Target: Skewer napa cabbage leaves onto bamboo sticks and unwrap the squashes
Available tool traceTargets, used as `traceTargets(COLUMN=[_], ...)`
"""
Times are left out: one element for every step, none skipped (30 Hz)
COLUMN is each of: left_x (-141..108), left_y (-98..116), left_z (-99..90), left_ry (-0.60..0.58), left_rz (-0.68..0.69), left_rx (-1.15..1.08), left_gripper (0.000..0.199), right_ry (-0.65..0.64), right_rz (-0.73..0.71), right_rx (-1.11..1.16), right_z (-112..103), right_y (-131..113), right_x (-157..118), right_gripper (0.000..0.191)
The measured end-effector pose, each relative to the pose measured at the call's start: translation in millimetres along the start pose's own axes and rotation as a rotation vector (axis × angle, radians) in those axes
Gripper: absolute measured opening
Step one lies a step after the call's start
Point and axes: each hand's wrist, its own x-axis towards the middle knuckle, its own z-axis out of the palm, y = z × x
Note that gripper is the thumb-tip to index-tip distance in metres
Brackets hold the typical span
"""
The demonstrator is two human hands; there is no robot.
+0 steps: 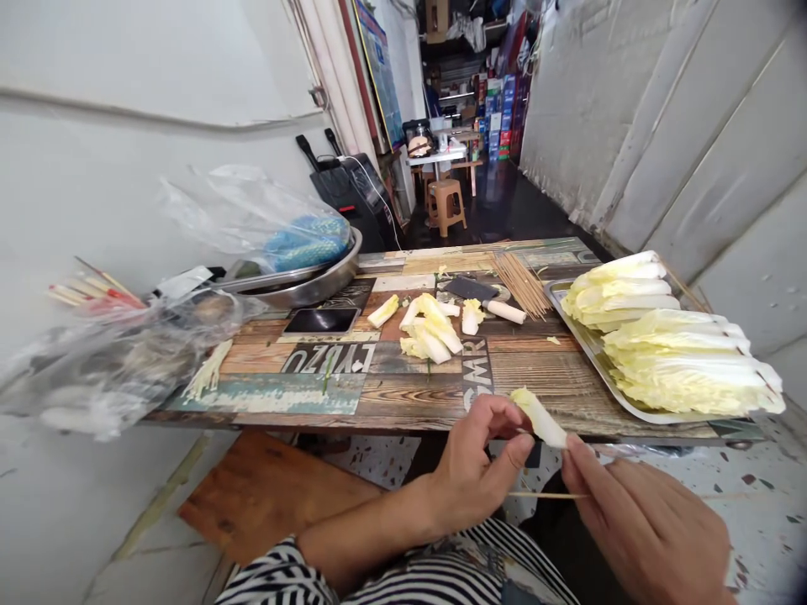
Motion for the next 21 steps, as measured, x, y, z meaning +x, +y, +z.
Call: traceTargets(left_x=[1.3,2.9,4.7,6.6,8.4,10.2,11.7,13.1,14.2,15.1,15.7,16.1,16.4,16.7,17.1,17.7,18.5,19.4,20.4,21.6,22.8], left_y=[0.4,0.9,1.4,2.1,2.8,3.4,4.0,4.4,4.3,3.8,2.8,1.3,-0.6,-2.5,-4.3,-5.7,-6.4,-6.4,-5.6,-4.1,-2.4], left_z=[-0.9,-1.9,-2.9,-3.6,-3.9,-3.9,-3.4,-2.6,-1.5,-0.2,1.1,2.2,2.9,2.8,1.8,-0.2,-2.9,-6.2,-9.5,-12.6,-15.0], left_ry=[-0.016,-0.038,-0.060,-0.091,-0.133,-0.178,-0.225,-0.266,-0.300,-0.324,-0.328,-0.320,-0.301,-0.273,-0.230,-0.172,-0.107,-0.039,0.021,0.061,0.073], left_rz=[0.071,0.113,0.119,0.087,0.019,-0.067,-0.158,-0.232,-0.282,-0.300,-0.284,-0.243,-0.183,-0.097,0.019,0.159,0.306,0.438,0.543,0.615,0.658], left_rx=[0.054,0.094,0.095,0.047,-0.043,-0.153,-0.257,-0.336,-0.376,-0.378,-0.352,-0.302,-0.231,-0.140,-0.024,0.111,0.258,0.393,0.492,0.541,0.535], left_gripper=[0.017,0.021,0.024,0.026,0.027,0.028,0.030,0.032,0.035,0.037,0.037,0.035,0.031,0.027,0.023,0.019,0.017,0.015,0.014,0.013,0.013], right_ry=[-0.005,-0.013,-0.021,-0.030,-0.039,-0.043,-0.047,-0.048,-0.048,-0.049,-0.050,-0.053,-0.056,-0.057,-0.071,-0.097,-0.132,-0.167,-0.196,-0.225,-0.238], right_rz=[-0.001,0.006,0.011,0.014,0.012,0.012,0.013,0.015,0.017,0.015,0.013,0.012,0.025,0.061,0.122,0.205,0.296,0.382,0.448,0.475,0.486], right_rx=[0.024,0.036,0.041,0.043,0.046,0.048,0.051,0.053,0.056,0.058,0.060,0.061,0.064,0.073,0.094,0.128,0.173,0.227,0.281,0.332,0.361], right_z=[0.4,0.0,-1.1,-2.6,-4.4,-6.3,-8.2,-9.8,-11.3,-12.4,-13.4,-14.3,-15.2,-16.3,-17.7,-19.6,-22.1,-24.9,-28.2,-31.7,-35.1], right_y=[-2.2,-4.2,-5.9,-7.2,-8.2,-8.9,-9.3,-9.7,-10.2,-11.0,-12.0,-13.3,-14.6,-15.8,-16.4,-16.3,-15.1,-13.1,-10.3,-7.2,-4.3], right_x=[-0.7,-1.5,-2.5,-3.3,-3.7,-3.8,-3.3,-2.3,-0.9,0.7,2.3,3.7,4.5,4.7,4.0,2.3,-0.3,-3.8,-7.9,-12.6,-17.5], right_gripper=[0.029,0.031,0.034,0.038,0.041,0.043,0.043,0.041,0.037,0.034,0.030,0.027,0.024,0.021,0.021,0.025,0.032,0.037,0.039,0.040,0.041])
